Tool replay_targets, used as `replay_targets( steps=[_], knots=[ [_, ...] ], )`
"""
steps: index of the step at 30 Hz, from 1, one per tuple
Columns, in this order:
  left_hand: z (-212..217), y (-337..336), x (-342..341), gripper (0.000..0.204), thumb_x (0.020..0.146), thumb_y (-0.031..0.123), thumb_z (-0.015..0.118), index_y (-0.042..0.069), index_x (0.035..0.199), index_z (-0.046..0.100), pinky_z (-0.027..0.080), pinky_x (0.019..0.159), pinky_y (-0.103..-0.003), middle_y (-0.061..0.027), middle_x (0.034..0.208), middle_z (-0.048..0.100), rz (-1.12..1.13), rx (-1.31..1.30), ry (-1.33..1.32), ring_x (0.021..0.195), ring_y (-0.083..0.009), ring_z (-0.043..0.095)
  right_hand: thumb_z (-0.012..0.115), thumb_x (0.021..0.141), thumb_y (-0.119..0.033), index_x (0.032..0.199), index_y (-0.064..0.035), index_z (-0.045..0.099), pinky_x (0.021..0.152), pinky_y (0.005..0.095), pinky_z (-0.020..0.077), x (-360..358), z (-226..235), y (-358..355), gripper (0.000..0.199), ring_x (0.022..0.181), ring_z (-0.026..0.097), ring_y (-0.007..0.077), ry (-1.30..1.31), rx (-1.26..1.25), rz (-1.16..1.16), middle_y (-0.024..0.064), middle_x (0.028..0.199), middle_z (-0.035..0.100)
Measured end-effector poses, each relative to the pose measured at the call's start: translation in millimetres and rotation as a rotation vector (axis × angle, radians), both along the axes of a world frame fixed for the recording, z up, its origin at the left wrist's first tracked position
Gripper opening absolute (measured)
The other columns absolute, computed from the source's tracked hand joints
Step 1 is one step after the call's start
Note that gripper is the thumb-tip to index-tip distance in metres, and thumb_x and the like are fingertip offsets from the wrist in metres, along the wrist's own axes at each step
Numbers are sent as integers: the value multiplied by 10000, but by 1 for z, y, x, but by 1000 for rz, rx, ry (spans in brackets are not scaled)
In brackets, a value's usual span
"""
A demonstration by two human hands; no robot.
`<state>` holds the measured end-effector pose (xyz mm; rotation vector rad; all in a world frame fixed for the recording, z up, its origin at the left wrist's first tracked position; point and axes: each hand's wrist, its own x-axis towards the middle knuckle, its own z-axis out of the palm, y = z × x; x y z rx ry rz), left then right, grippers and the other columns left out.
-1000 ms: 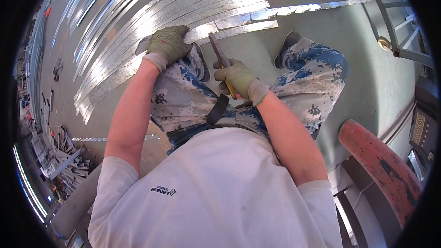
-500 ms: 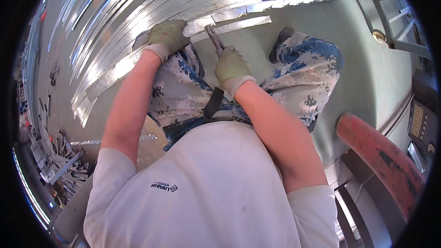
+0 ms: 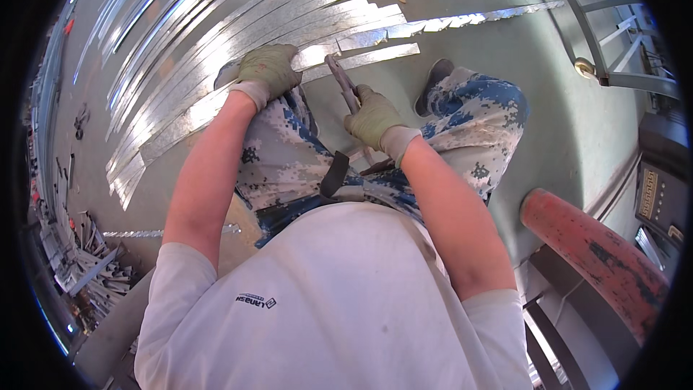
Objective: The person sits on the floor and uses tin snips to cut long, thin metal strips into shorter pieces. They repeatedly position the snips, cut, and set the pieces aside on the floor.
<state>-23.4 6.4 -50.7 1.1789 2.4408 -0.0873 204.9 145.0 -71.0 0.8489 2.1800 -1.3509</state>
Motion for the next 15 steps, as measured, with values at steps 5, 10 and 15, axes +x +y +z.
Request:
replay_targets(
  steps=[5, 10, 15],
  knots=[
    [0, 0, -1, 432, 933, 362, 775, 105, 1279, 802, 586, 1081, -506, -192, 1285, 819, -2, -20, 14, 1257, -397, 761, 659, 1074, -281, 1500, -7, 536, 1100, 542, 588, -7, -17, -21, 521, 1225, 752, 521, -61, 394, 96, 290, 1432, 712],
    [4, 1, -2, 447, 927, 341, 774, 89, 1296, 799, 584, 1095, -507, -196, 1315, 811, 12, -50, -4, 1278, -399, 755, 488, 1215, -365, 1489, -6, 529, 1094, 560, 592, -15, 8, -31, 453, 1252, 755, 490, -118, 455, 69, 305, 1418, 708],
    [7, 15, 5, 466, 942, 393, 759, 95, 1297, 800, 589, 1090, -526, -216, 1335, 806, -57, -11, 31, 1280, -417, 754, 588, 1132, -307, 1494, -32, 559, 1079, 558, 600, 2, -22, -22, 455, 1265, 746, 498, -90, 421, 35, 308, 1398, 719]
  ],
)
